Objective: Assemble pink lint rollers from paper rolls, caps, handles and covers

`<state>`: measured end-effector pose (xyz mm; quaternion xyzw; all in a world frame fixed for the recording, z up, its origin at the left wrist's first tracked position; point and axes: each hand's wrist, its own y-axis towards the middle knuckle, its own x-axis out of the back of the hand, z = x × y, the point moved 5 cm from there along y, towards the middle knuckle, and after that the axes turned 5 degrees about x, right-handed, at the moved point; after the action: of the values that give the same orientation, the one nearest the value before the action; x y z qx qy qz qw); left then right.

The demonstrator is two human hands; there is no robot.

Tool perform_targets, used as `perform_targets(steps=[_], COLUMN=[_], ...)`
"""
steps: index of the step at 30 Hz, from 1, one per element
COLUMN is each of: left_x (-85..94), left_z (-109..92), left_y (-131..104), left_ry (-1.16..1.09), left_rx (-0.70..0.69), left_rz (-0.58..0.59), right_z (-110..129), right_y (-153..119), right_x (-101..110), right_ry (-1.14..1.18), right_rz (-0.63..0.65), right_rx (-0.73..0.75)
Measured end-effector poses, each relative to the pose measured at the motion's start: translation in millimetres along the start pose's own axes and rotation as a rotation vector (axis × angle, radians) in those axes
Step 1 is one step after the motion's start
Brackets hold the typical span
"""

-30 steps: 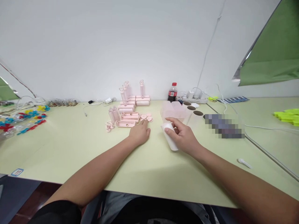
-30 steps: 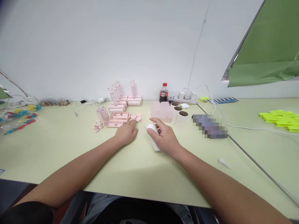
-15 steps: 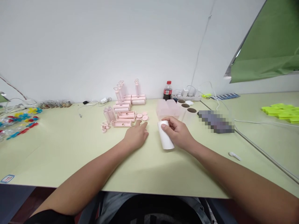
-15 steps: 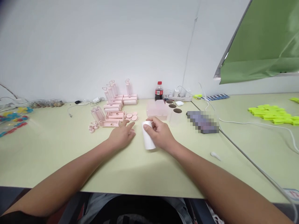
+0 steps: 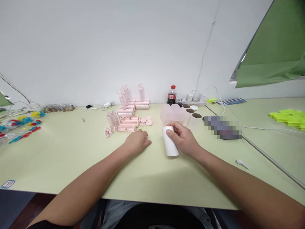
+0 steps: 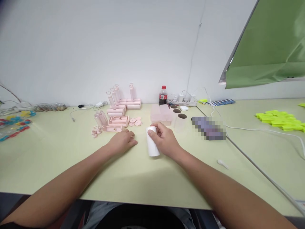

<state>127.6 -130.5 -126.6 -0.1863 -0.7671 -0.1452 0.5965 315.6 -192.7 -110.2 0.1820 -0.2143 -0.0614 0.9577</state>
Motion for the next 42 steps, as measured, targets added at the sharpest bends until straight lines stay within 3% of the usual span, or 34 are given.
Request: perform_targets(steps=[3, 6, 11, 16, 20, 23, 29, 34, 42], left_x=[2.1, -0.8, -1.0, 1.0, 10.7, 13.1, 9.8, 4.4, 2.7], left_z=[-3.3, -3.3, -2.8, 5.7, 10.0, 8.8, 1.2, -0.8, 3.6], left_y=[-4.0, -4.8, -1.4, 1.3, 4.2, 5.3, 2.2, 1.0, 3.0], left_ry=[-0.261, -0.568, -1.032, -1.064, -1.119, -1.228, -1.361, -1.339, -1.261], left_rx=[-0.05, -0.021, 0.019, 0.109, 0.042, -0.019, -0.136, -0.119, -0.094], left_rz=[-0.01, 0.056, 0.12, 0.083, -0.081, -0.133, -0.115, -0.022, -0.122], right_z=[1.2, 0.0, -12.2, -17.8, -13.0, -11.4, -14.7, -13.6, -15.9], right_y=[1.1, 3.1, 7.0, 9.0, 8.3, 6.6, 4.4, 2.9, 3.2], right_x=[2.4, 4.7, 6.9, 8.2, 7.4, 4.0, -3.7, -8.7, -6.9], right_ry=[0.023, 0.1, 0.347, 0.611, 0.692, 0.729, 0.739, 0.727, 0.693], right_rz=[-0.037, -0.075, -0.149, -0.199, -0.164, -0.125, -0.045, -0.007, -0.047], right_rx=[0.011, -0.016, -0.206, -0.29, -0.273, -0.289, -0.307, -0.318, -0.312])
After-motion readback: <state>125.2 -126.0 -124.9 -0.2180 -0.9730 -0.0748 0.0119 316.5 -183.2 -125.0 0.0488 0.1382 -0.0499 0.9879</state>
